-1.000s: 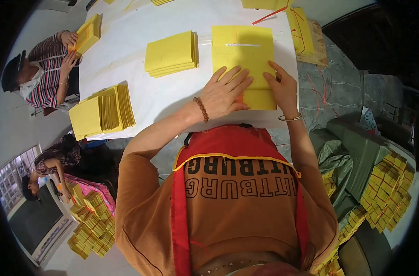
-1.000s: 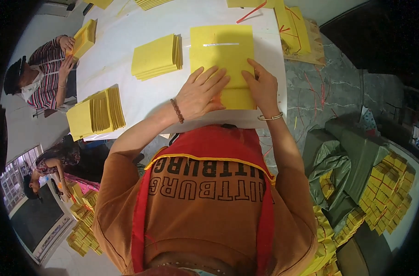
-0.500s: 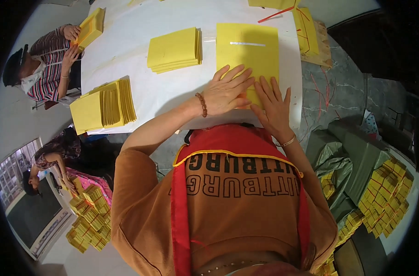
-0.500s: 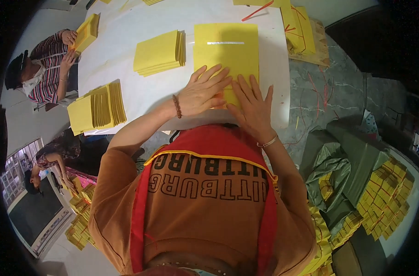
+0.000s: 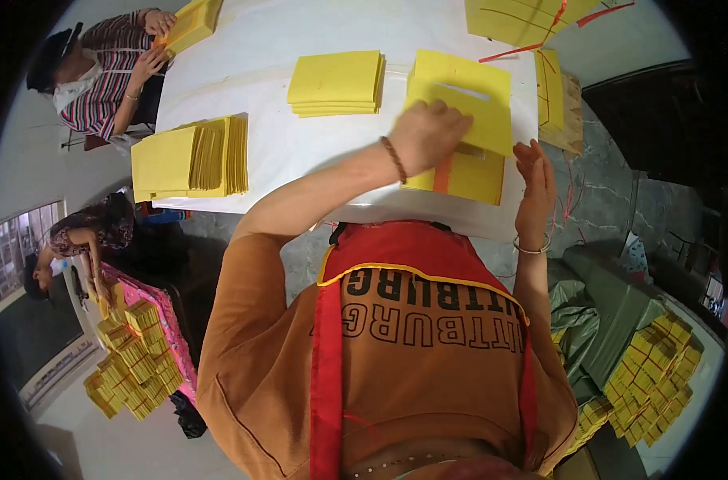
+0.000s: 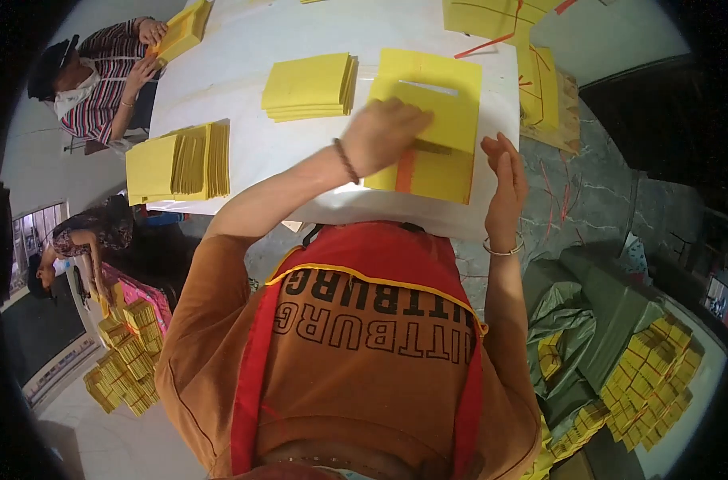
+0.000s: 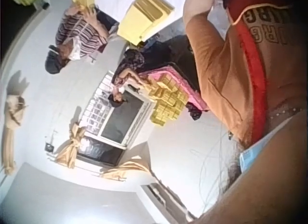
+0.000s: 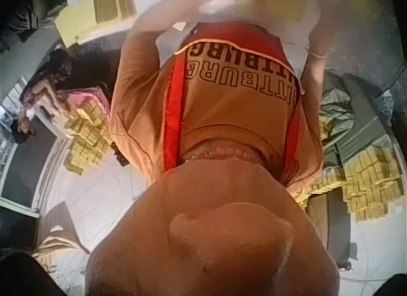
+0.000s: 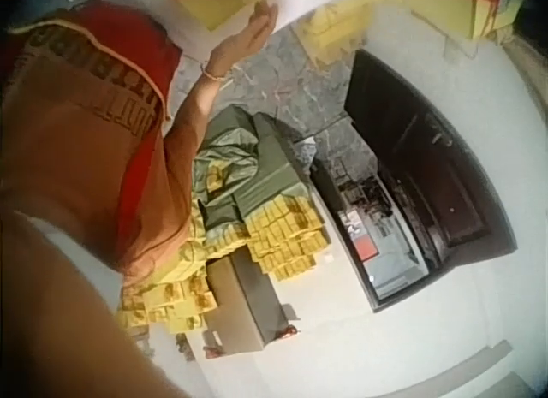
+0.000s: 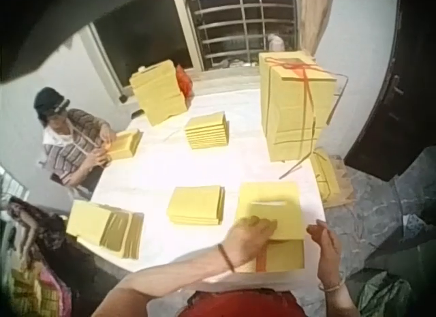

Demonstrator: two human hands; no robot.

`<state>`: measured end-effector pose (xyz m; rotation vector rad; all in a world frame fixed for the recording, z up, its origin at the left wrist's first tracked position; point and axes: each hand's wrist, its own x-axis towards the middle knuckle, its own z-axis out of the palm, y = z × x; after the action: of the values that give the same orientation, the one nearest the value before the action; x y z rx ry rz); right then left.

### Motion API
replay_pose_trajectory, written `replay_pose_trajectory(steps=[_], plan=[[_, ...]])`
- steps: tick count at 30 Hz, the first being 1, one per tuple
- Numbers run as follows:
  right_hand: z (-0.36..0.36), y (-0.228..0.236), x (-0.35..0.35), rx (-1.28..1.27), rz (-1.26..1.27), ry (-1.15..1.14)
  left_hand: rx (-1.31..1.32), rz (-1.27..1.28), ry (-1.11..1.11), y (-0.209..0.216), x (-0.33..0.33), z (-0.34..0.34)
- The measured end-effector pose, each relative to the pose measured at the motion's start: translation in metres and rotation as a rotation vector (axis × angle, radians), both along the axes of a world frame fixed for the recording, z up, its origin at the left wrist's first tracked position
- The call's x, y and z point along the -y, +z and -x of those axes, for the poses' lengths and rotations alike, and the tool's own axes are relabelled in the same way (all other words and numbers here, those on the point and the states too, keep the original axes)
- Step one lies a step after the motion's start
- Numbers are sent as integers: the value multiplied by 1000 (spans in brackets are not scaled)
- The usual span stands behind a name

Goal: Stack and organize small yellow square papers with silver foil centers.

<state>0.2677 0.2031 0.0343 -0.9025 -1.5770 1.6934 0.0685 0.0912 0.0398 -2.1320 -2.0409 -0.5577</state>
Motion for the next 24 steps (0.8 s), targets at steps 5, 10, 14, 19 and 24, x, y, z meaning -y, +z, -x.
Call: replay_pose_trajectory(steps=[5, 10, 14, 19, 24], plan=[[-11, -6, -2, 45, -38, -45, 48, -320, 181, 21, 47, 82], [-6, -16, 3, 120, -55, 29, -48, -50, 371, -49, 87, 139], [-7, -18, 5, 138, -191, 72, -71, 111, 339, -76, 99, 147], [-10, -23, 7, 165, -170, 109, -42, 196, 353, -87, 102, 131], [-1, -12, 9, 281, -343, 133, -80, 257, 366, -83, 101, 126]])
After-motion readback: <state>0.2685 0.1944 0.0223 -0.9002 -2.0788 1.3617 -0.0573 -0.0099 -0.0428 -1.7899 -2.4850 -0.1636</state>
